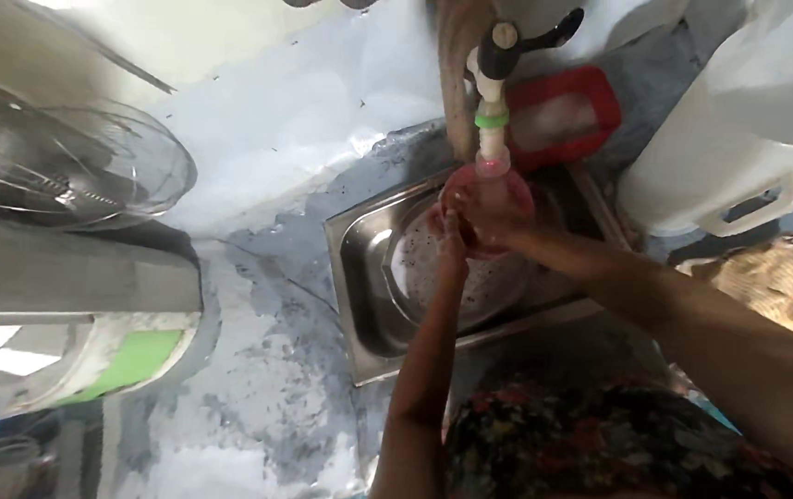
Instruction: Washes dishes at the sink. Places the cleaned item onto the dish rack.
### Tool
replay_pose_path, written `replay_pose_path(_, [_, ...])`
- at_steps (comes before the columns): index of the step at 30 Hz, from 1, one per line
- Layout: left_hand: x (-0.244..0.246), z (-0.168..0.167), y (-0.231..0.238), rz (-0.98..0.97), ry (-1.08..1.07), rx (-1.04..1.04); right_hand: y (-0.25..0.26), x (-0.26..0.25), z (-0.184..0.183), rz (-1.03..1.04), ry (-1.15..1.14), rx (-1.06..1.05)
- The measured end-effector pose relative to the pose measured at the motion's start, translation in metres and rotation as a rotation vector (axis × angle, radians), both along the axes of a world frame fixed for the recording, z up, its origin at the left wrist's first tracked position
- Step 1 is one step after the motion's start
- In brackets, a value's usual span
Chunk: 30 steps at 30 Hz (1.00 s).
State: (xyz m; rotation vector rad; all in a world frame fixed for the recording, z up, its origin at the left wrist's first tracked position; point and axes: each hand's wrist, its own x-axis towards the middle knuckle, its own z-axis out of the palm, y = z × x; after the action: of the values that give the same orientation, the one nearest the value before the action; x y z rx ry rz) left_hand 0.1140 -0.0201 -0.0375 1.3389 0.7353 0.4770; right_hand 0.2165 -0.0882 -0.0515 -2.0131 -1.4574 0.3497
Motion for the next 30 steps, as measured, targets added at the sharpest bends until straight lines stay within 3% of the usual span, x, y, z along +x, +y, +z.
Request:
replay_pose_path(2, [-0.005,-0.001,0.018,0.022,-0.016,0.122,-0.006,-0.011,-0.001,0.203,0.052,0.061])
replay_pose_path(4, [-0.014,-0.004,0.033,0.051,-0.005,0.149,-0.025,-0.003,0.003,0.322,0.0,-0.046])
replay_pose_path(6, [-0.022,-0.007,0.038,0.092,0.031,0.127,-0.041,0.018,-0.01,0.198,-0.095,-0.123])
replay_pose_path(9, [-0.029,-0.005,0.033,0.059,0.103,0.088,-0.031,0.026,-0.027,-0.161,-0.08,-0.112])
replay_pose_path(12, [-0.04,-0.004,0.03,0.05,0.165,0.001,-0.015,-0.002,0.01,-0.385,0.027,-0.185])
replay_pose_path(16, [-0.066,-0.024,0.031,0.024,0.141,-0.254,-0.026,-0.014,0.043,-0.491,0.509,-0.388])
replay_pose_path(19, [-0.069,-0.049,0.018,-0.048,0.003,-0.411,-0.052,-0.012,0.041,-0.492,0.526,-0.216])
replay_pose_path(21, [-0.064,-0.052,0.01,-0.123,0.002,-0.312,-0.069,-0.005,0.024,-0.418,0.419,-0.008])
replay_pose_path(23, [-0.051,-0.031,0.011,-0.231,0.048,-0.111,-0.081,0.005,0.003,-0.432,0.498,0.181])
replay_pose_path(27, [-0.023,0.021,0.026,-0.269,0.092,0.133,-0.075,-0.004,-0.017,-0.664,1.103,0.344])
replay_pose_path(30, [-0.021,0.014,0.049,-0.241,0.088,0.202,-0.06,-0.018,-0.017,-0.646,1.354,0.236])
